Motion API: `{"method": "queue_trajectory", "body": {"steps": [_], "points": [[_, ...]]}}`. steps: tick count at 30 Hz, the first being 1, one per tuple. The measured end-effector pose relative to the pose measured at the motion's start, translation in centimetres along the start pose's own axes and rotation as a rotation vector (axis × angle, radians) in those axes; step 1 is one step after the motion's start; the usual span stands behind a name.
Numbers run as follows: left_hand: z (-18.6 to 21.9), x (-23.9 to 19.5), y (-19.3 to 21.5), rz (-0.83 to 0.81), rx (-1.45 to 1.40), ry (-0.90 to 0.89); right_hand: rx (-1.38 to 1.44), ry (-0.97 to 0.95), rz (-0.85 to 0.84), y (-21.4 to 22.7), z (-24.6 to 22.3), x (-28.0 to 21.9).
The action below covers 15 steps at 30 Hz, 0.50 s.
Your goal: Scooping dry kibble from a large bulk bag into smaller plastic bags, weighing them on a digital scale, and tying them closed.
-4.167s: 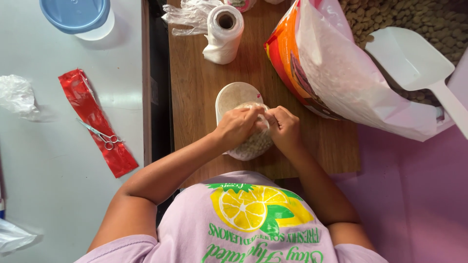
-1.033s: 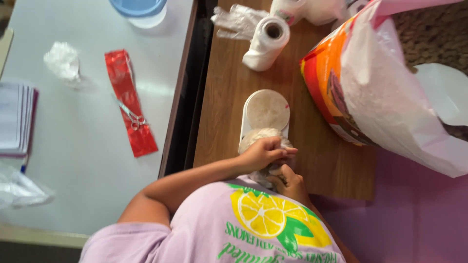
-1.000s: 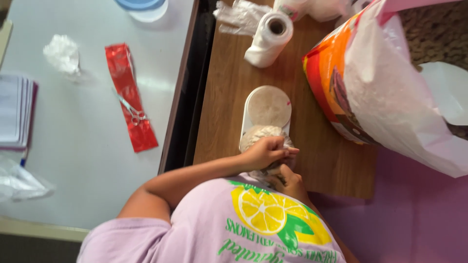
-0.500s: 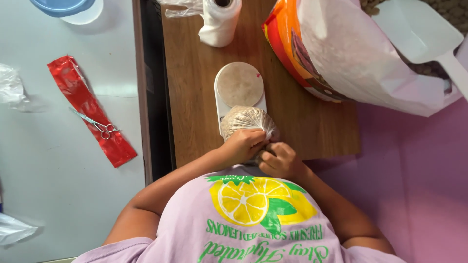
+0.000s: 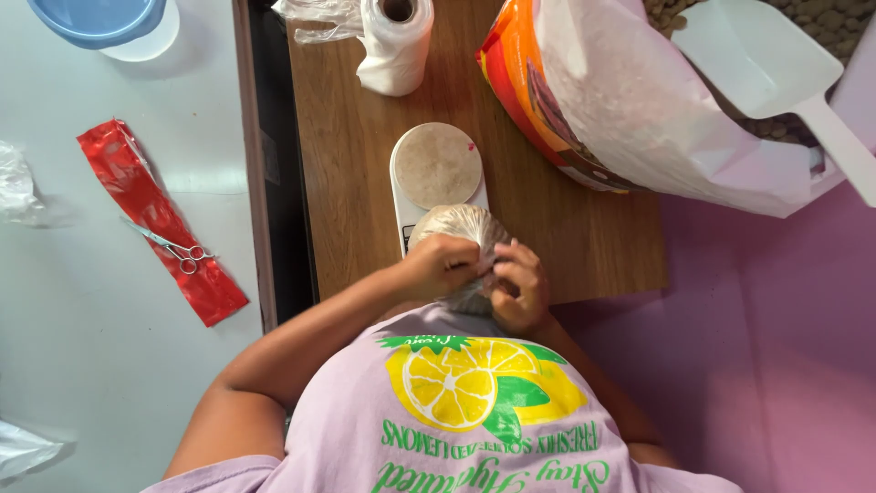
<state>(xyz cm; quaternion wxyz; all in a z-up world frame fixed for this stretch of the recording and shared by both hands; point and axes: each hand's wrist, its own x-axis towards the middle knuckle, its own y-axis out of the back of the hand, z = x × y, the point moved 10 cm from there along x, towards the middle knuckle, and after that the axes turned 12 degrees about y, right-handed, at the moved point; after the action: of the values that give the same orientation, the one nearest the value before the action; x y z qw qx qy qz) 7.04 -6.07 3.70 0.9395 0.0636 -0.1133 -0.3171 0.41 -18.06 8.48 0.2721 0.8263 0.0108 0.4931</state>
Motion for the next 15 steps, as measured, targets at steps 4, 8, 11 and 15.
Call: {"method": "queue_trajectory", "body": {"steps": [4,8,11,15], "points": [[0.8,2.4,1.8,0.029,0.084,-0.001,0.141,-0.11,0.075,-0.1,0.2,3.1],[3.9,3.6,2.4,0.03,0.298,-0.138,-0.026,0.18,0.183,1.6,-1.8,4.7],[4.1,3.3,3.1,0.076,0.368,-0.136,0.079,0.066,0.275,2.7,-1.8,6.8],[1.6,2.8,4.7,0.178,0.225,0.08,0.022,-0.053,0.217,4.3,-1.0,7.3]]}}
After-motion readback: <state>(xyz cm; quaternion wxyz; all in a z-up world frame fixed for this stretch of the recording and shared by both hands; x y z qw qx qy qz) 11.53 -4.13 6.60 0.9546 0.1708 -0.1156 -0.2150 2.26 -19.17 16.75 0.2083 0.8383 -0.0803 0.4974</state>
